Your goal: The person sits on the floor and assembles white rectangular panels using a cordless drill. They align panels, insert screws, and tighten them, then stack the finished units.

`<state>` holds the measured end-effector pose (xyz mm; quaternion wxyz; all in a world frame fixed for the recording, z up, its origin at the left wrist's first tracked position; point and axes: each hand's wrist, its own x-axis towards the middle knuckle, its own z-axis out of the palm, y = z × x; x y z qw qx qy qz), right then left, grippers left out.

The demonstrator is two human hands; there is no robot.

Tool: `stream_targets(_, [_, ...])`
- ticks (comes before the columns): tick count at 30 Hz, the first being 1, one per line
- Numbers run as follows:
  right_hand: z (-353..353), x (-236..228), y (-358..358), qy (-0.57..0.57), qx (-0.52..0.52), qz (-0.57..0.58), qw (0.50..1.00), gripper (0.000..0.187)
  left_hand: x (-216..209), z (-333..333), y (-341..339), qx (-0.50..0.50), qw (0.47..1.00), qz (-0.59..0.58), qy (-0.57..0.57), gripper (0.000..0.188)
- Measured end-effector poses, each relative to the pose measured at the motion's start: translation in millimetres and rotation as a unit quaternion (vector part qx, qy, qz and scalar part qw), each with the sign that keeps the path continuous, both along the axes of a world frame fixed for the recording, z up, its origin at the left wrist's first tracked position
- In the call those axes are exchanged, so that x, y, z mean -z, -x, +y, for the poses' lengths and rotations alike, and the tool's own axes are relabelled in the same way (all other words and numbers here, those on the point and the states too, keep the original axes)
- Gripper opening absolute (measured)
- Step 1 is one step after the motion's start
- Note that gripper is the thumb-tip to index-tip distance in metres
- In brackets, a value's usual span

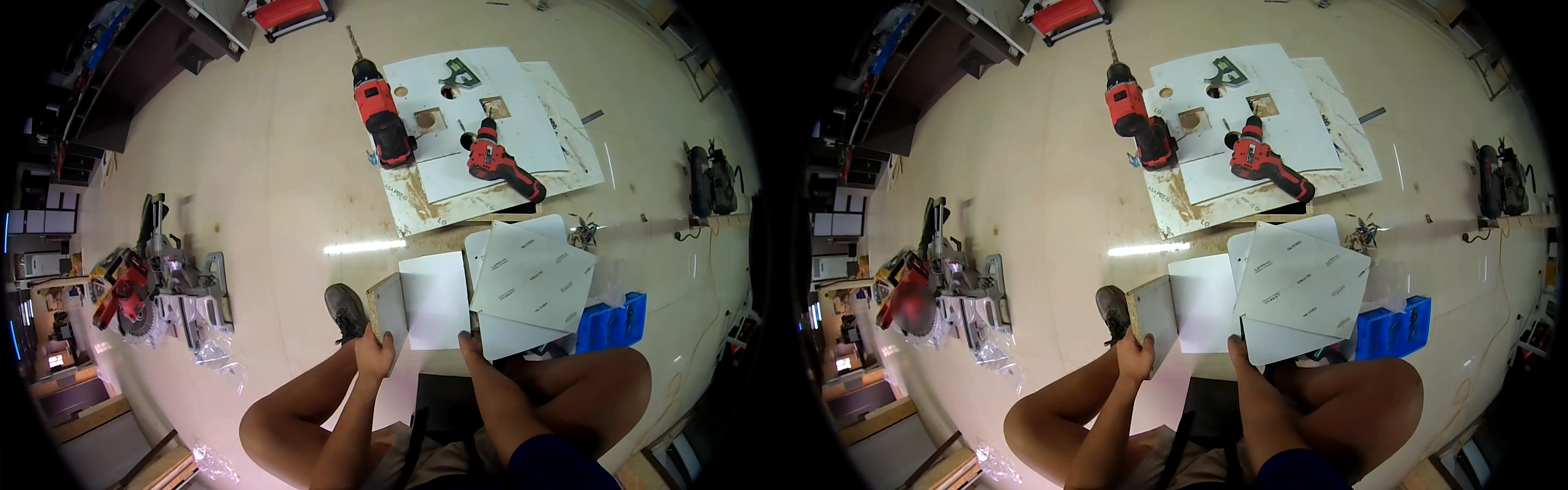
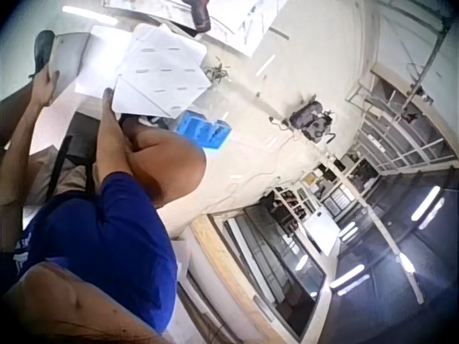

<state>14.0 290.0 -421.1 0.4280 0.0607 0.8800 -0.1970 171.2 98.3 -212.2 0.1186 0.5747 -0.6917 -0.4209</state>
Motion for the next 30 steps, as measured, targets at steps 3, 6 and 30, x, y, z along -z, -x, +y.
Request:
stream_targets(3, [5.0, -16.0, -11.9, 0.046, 0.022, 0.024, 0.998, 0.067, 6.1, 2.2, 0.0, 0.013, 0.999, 0.000, 0.033, 0.027])
stream_targets(6, [10.2, -37.1, -22.0, 0.089, -0.046, 0.029, 0.995, 0.054, 5.8, -1.5, -3.5, 0.007, 1.000, -0.013, 0.013, 0.027])
stream_targets(30, [29.0, -445.5, 105.5, 0.194, -0.302, -0.032, 0.933, 0.030, 192.9, 14.0, -60.7, -0.166, 0.979, -0.070, -0.098, 0.058])
